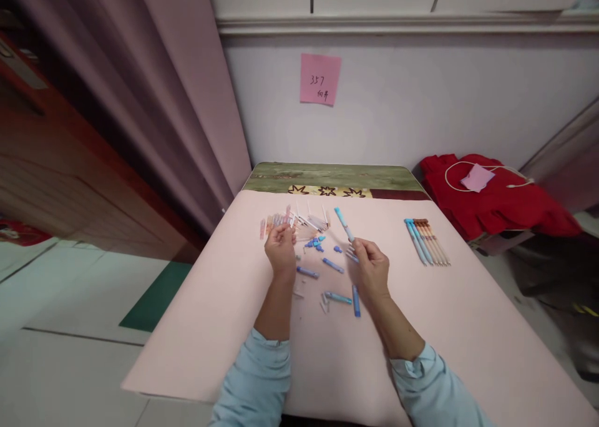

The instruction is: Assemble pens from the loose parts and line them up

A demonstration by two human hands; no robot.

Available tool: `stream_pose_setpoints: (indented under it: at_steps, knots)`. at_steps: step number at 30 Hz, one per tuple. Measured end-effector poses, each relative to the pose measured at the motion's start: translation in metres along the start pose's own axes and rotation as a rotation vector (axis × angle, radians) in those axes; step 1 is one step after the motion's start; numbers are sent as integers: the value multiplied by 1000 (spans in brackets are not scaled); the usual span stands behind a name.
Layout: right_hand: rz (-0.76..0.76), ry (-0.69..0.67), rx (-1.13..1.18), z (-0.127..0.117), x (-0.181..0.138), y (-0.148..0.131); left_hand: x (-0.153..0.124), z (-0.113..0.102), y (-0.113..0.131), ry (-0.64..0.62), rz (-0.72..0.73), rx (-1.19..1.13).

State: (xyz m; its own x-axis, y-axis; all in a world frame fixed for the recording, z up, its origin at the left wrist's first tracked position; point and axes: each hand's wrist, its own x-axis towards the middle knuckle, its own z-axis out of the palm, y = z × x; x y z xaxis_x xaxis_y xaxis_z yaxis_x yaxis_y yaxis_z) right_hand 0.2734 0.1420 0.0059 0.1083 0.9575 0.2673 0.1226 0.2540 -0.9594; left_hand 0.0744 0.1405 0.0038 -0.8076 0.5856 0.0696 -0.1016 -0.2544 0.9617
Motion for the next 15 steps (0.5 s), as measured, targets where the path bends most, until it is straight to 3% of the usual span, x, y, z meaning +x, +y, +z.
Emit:
stream_pose_setpoints:
  at_steps: [3, 8, 10, 15]
  knots:
    - [139, 36, 142, 2, 3, 6, 1, -4, 0, -81, 149, 244]
    - [188, 41, 332, 5, 3, 6, -20, 4, 8, -466, 543, 816]
    - [206, 21, 371, 6, 3, 6, -28, 8, 10, -544, 607, 995]
    - [243, -16, 369, 8, 4, 8, -35, 11, 11, -598, 640, 1253]
